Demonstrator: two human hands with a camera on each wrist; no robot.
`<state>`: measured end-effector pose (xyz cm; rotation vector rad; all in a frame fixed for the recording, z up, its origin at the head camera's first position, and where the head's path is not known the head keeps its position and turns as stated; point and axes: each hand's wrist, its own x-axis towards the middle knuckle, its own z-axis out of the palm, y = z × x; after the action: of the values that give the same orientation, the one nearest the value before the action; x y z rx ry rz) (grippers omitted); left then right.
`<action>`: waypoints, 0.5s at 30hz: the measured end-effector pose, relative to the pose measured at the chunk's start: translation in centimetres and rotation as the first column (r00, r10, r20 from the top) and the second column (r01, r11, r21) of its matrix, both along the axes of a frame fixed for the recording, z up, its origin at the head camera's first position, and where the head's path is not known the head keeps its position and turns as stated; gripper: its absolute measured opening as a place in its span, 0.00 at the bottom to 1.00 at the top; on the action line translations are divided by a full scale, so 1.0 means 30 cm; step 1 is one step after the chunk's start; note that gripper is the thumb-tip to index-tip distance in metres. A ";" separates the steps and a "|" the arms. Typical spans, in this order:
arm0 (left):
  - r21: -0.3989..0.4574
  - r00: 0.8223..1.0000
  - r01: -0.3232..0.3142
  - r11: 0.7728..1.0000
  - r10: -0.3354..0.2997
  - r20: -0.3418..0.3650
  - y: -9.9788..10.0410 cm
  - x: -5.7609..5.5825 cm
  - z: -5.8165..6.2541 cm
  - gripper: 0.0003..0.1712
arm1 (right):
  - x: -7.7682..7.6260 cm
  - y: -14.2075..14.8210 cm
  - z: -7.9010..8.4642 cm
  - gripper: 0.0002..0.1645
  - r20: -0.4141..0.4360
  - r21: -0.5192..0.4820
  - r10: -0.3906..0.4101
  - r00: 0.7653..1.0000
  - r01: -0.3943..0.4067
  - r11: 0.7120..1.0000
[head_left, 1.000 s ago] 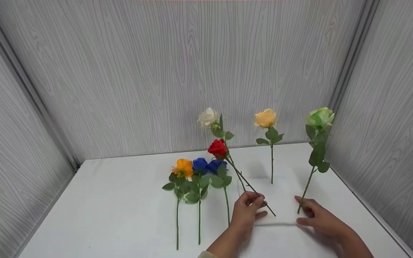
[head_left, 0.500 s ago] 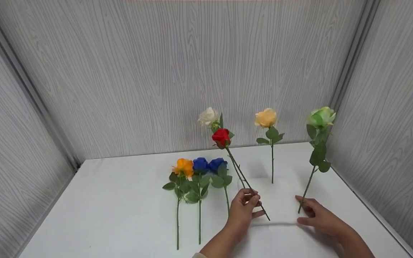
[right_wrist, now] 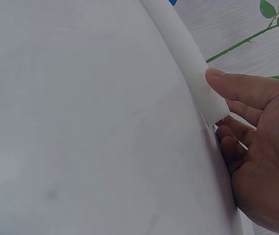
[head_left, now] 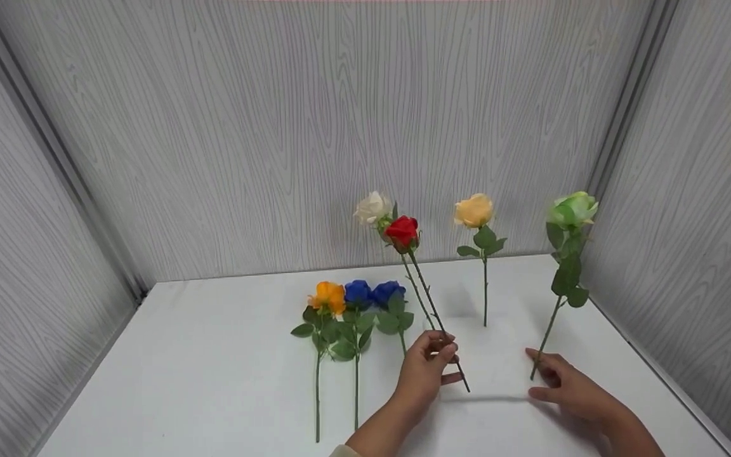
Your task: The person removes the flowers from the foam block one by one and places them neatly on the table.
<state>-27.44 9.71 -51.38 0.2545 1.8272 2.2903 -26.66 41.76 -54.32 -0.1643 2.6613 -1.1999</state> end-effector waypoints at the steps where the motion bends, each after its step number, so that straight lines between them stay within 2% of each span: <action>1: -0.003 1.000 0.003 1.000 -0.003 0.001 -0.005 0.000 -0.001 0.10 | 0.001 0.000 -0.001 0.54 -0.003 -0.002 0.006 1.000 -0.006 1.000; 10: -0.039 1.000 -0.015 0.999 0.015 -0.014 -0.054 -0.014 -0.020 0.12 | 0.003 0.006 -0.006 0.53 -0.027 -0.019 0.012 1.000 -0.013 1.000; 15: -0.070 0.999 -0.026 0.997 0.023 -0.040 -0.085 -0.009 -0.019 0.13 | 0.002 -0.003 -0.006 0.54 -0.018 -0.020 0.007 1.000 -0.008 1.000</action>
<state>-27.72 7.17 -51.96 0.2697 1.9367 2.2468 -26.60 41.67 -54.49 -0.1889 2.6619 -1.2294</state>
